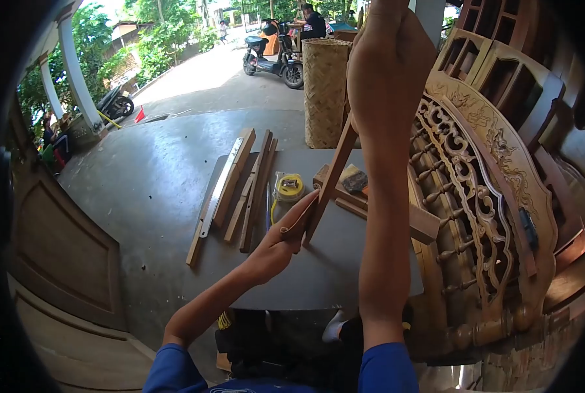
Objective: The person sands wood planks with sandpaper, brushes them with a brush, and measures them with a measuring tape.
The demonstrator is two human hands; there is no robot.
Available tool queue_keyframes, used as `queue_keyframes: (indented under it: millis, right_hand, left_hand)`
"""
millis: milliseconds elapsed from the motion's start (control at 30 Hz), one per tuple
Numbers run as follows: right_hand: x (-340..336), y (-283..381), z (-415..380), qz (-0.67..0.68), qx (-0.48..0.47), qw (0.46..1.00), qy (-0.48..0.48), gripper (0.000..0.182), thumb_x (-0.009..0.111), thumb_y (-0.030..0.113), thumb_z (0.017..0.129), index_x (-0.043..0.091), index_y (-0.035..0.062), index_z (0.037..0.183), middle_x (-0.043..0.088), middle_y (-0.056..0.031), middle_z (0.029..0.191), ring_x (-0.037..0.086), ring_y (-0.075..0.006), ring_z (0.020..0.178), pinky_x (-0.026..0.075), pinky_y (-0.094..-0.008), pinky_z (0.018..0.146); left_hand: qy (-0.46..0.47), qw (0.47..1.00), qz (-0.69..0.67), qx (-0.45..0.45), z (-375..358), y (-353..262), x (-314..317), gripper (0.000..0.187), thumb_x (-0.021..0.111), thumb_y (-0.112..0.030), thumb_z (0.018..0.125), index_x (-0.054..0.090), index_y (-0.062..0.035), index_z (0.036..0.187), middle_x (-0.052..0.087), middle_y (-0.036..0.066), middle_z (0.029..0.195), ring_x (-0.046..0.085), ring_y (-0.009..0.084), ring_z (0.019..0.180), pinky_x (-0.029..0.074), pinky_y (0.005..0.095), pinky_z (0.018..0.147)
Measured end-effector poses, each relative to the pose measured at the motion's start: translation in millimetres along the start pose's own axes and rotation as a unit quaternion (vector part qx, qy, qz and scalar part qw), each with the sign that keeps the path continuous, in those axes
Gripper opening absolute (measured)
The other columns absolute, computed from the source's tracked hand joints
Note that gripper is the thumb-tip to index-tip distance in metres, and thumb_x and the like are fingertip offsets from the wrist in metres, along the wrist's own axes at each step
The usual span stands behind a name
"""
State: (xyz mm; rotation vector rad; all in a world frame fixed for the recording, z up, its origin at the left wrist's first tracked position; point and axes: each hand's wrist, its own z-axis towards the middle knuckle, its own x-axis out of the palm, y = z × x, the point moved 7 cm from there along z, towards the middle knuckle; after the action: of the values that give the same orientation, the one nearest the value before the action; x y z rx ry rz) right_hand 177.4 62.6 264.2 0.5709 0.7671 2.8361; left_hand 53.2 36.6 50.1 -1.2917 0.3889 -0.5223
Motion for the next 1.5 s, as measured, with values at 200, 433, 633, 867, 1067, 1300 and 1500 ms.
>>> queue_keyframes:
  millis: [200, 433, 633, 867, 1067, 1300, 1500]
  right_hand:
    - [5.5, 9.8, -6.6, 0.019, -0.007, 1.000, 0.018, 0.034, 0.041, 0.036, 0.092, 0.041, 0.0121, 0.068, 0.026, 0.0064, 0.050, 0.021, -0.0020, 0.038, 0.016, -0.0190, 0.034]
    - [16.1, 17.8, -9.1, 0.081, 0.010, 0.995, 0.053, 0.037, 0.038, 0.033, 0.094, 0.036, 0.0142, 0.062, 0.026, 0.0067, 0.045, 0.019, -0.0025, 0.033, 0.014, -0.0202, 0.029]
    - [16.8, 18.7, -9.0, 0.096, -0.002, 0.993, 0.062, 0.041, 0.036, 0.030, 0.095, 0.033, 0.0157, 0.057, 0.025, 0.0071, 0.042, 0.016, -0.0026, 0.030, 0.012, -0.0210, 0.027]
    - [22.9, 21.1, -10.1, 0.070, -0.003, 0.996, 0.061, 0.041, 0.035, 0.031, 0.095, 0.033, 0.0159, 0.056, 0.025, 0.0071, 0.041, 0.017, -0.0025, 0.030, 0.013, -0.0212, 0.026]
    - [24.1, 15.9, -9.0, 0.052, 0.014, 0.997, 0.053, 0.041, 0.035, 0.031, 0.095, 0.033, 0.0161, 0.056, 0.026, 0.0070, 0.041, 0.018, -0.0024, 0.030, 0.014, -0.0213, 0.026]
    - [8.8, 8.4, -5.7, 0.040, -0.009, 0.998, 0.042, 0.032, 0.041, 0.037, 0.092, 0.044, 0.0110, 0.074, 0.027, 0.0061, 0.051, 0.022, -0.0021, 0.038, 0.016, -0.0186, 0.034]
    - [8.0, 5.2, -3.1, 0.088, 0.013, 0.993, 0.074, 0.034, 0.041, 0.041, 0.090, 0.045, 0.0095, 0.076, 0.025, 0.0061, 0.051, 0.020, -0.0017, 0.038, 0.015, -0.0175, 0.033]
  left_hand:
    - [-0.006, 0.998, -0.004, -0.057, -1.9, 15.8, -3.5, 0.074, 0.029, 0.014, 0.068, 0.023, -0.0102, 0.138, 0.027, 0.014, 0.139, 0.019, 0.0203, 0.131, 0.012, 0.0305, 0.106]
    - [0.019, 0.999, 0.037, -0.026, -4.0, 31.4, -6.9, 0.076, 0.028, 0.014, 0.066, 0.021, -0.0079, 0.138, 0.026, 0.014, 0.139, 0.016, 0.0213, 0.132, 0.010, 0.0309, 0.107]
    - [-0.056, 0.998, -0.007, 0.025, -9.6, 9.3, 2.1, 0.078, 0.028, 0.014, 0.065, 0.018, -0.0089, 0.139, 0.021, 0.014, 0.141, 0.012, 0.0223, 0.133, 0.008, 0.0313, 0.107]
    - [-0.059, 0.997, 0.017, 0.047, -14.9, 8.7, 6.0, 0.079, 0.029, 0.014, 0.064, 0.016, -0.0094, 0.139, 0.017, 0.014, 0.143, 0.008, 0.0230, 0.134, 0.008, 0.0318, 0.107]
    - [-0.038, 0.998, 0.042, 0.035, -15.9, 4.1, 3.4, 0.081, 0.028, 0.015, 0.065, 0.012, -0.0101, 0.140, 0.016, 0.010, 0.144, 0.011, 0.0164, 0.134, 0.026, 0.0206, 0.093]
    - [-0.047, 0.997, 0.037, 0.053, -14.9, 2.7, 5.8, 0.077, 0.029, 0.014, 0.066, 0.017, -0.0084, 0.139, 0.018, 0.014, 0.143, 0.009, 0.0226, 0.134, 0.010, 0.0311, 0.107]
    - [-0.026, 0.997, 0.054, 0.039, -13.5, 2.0, 4.0, 0.080, 0.033, 0.016, 0.064, 0.014, -0.0074, 0.139, 0.019, 0.010, 0.143, 0.014, 0.0172, 0.133, 0.016, 0.0275, 0.104]
